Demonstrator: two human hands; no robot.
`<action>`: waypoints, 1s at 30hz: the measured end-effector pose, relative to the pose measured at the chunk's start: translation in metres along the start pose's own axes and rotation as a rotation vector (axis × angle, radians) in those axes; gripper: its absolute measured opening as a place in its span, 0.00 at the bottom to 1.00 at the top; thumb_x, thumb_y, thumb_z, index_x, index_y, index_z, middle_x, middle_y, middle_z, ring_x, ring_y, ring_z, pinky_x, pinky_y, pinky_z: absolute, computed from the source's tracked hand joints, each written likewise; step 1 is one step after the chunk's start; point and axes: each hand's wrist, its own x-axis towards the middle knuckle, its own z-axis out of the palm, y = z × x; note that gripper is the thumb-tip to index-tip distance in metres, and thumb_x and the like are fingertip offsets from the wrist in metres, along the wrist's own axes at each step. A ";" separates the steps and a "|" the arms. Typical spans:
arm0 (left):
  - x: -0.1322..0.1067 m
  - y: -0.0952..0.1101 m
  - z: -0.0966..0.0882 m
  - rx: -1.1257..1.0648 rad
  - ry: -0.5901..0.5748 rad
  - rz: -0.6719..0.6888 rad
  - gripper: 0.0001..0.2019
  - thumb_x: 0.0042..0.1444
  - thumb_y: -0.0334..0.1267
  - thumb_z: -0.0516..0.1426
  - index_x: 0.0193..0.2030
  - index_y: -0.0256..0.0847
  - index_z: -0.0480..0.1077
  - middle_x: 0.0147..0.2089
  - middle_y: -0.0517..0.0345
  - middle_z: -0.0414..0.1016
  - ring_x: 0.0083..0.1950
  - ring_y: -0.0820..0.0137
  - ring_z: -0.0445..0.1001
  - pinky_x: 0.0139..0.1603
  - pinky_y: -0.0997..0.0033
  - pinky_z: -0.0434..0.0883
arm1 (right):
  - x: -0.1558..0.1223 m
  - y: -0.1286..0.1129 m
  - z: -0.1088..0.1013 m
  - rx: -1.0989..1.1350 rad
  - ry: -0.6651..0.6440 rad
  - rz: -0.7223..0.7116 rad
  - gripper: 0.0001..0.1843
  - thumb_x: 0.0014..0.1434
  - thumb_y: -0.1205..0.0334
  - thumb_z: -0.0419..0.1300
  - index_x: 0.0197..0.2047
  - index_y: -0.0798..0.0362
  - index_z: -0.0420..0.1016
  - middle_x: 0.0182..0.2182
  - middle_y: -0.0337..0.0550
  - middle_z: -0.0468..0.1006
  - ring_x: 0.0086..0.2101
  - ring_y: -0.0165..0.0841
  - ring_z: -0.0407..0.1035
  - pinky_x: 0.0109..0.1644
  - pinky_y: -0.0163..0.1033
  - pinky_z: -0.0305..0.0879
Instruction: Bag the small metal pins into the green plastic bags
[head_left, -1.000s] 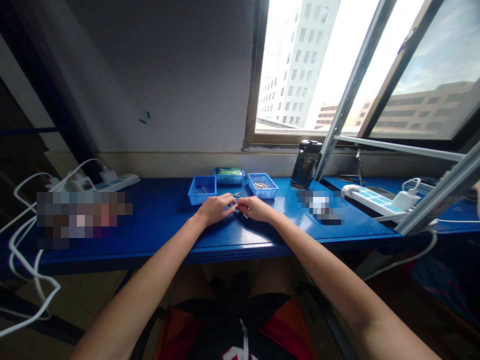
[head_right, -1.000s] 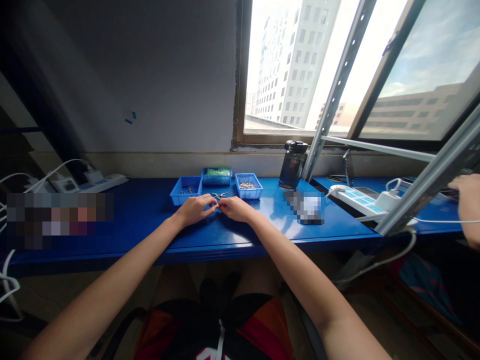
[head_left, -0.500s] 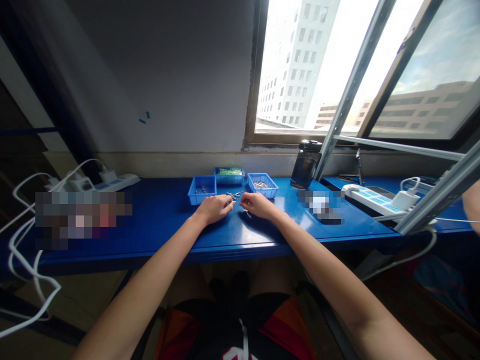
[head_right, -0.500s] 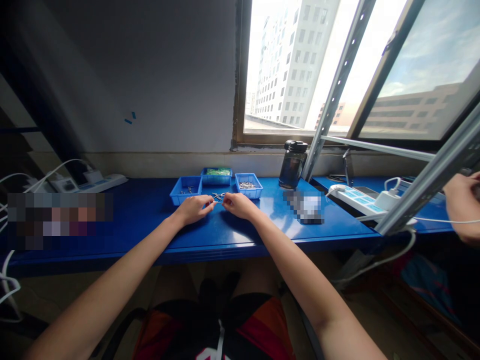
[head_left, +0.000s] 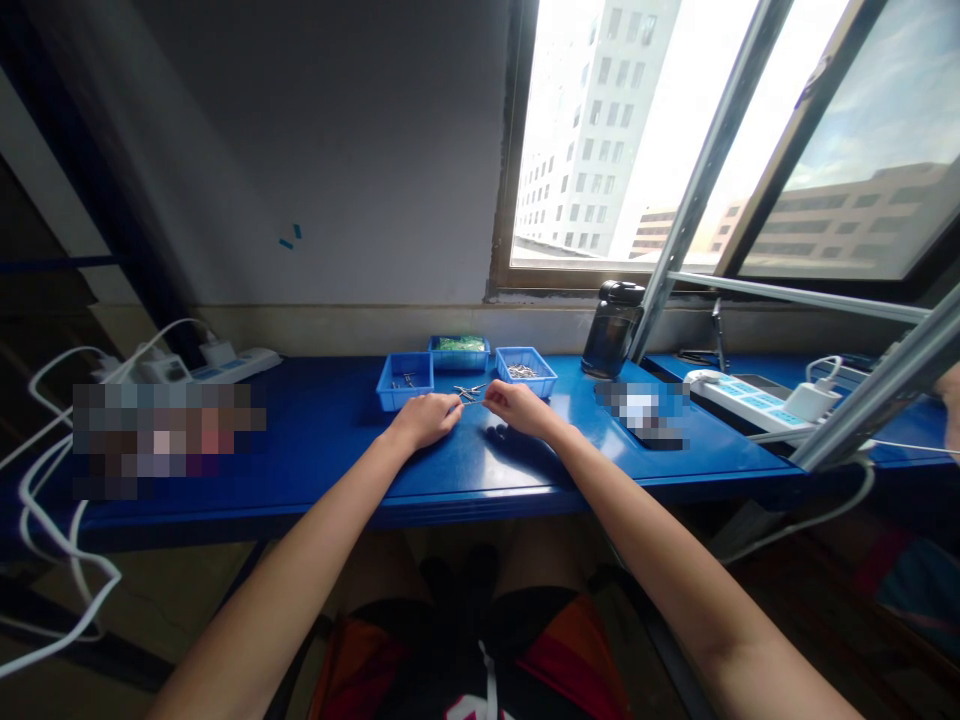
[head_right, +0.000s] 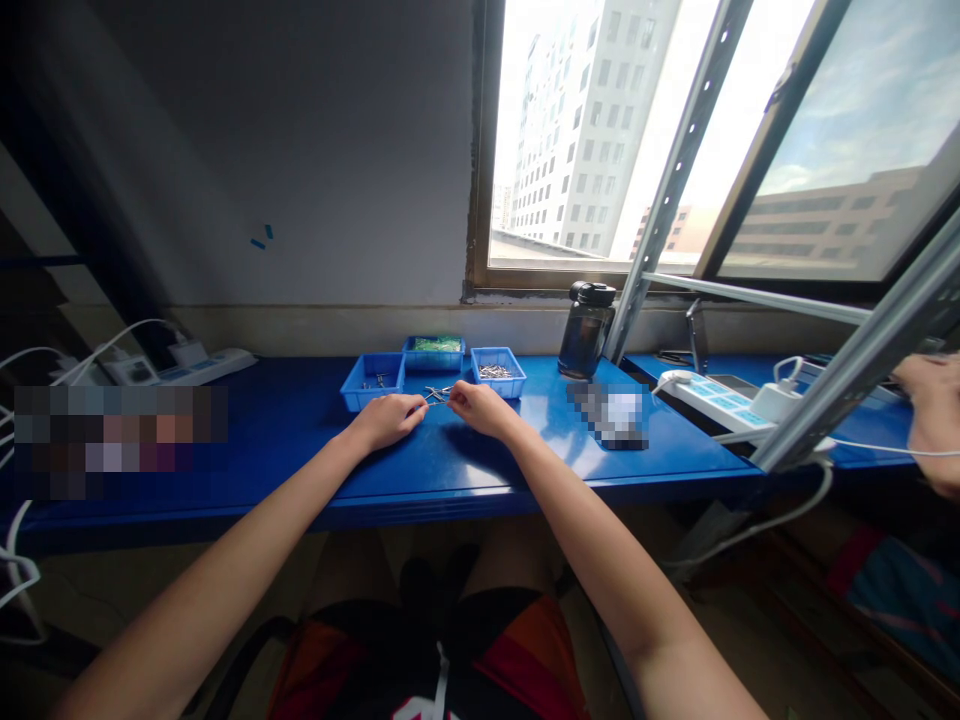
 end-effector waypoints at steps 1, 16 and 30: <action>0.000 -0.001 0.000 0.014 0.000 -0.019 0.16 0.60 0.45 0.44 0.41 0.43 0.70 0.37 0.53 0.76 0.38 0.63 0.74 0.35 0.70 0.66 | 0.000 0.001 -0.001 -0.016 0.016 0.003 0.08 0.56 0.59 0.53 0.34 0.55 0.69 0.25 0.39 0.73 0.25 0.26 0.64 0.30 0.30 0.57; 0.000 -0.001 -0.002 0.114 -0.099 -0.220 0.19 0.59 0.45 0.44 0.50 0.39 0.66 0.43 0.43 0.75 0.43 0.56 0.73 0.39 0.63 0.68 | -0.004 0.024 -0.023 -0.495 0.289 0.593 0.15 0.59 0.56 0.49 0.42 0.54 0.71 0.34 0.52 0.77 0.34 0.38 0.71 0.36 0.36 0.60; 0.002 -0.007 0.005 0.073 -0.110 -0.239 0.19 0.58 0.46 0.45 0.49 0.41 0.68 0.43 0.45 0.75 0.43 0.58 0.73 0.40 0.64 0.68 | 0.000 0.016 -0.007 -0.089 0.069 0.164 0.11 0.56 0.62 0.51 0.39 0.54 0.72 0.23 0.37 0.73 0.24 0.27 0.65 0.30 0.30 0.57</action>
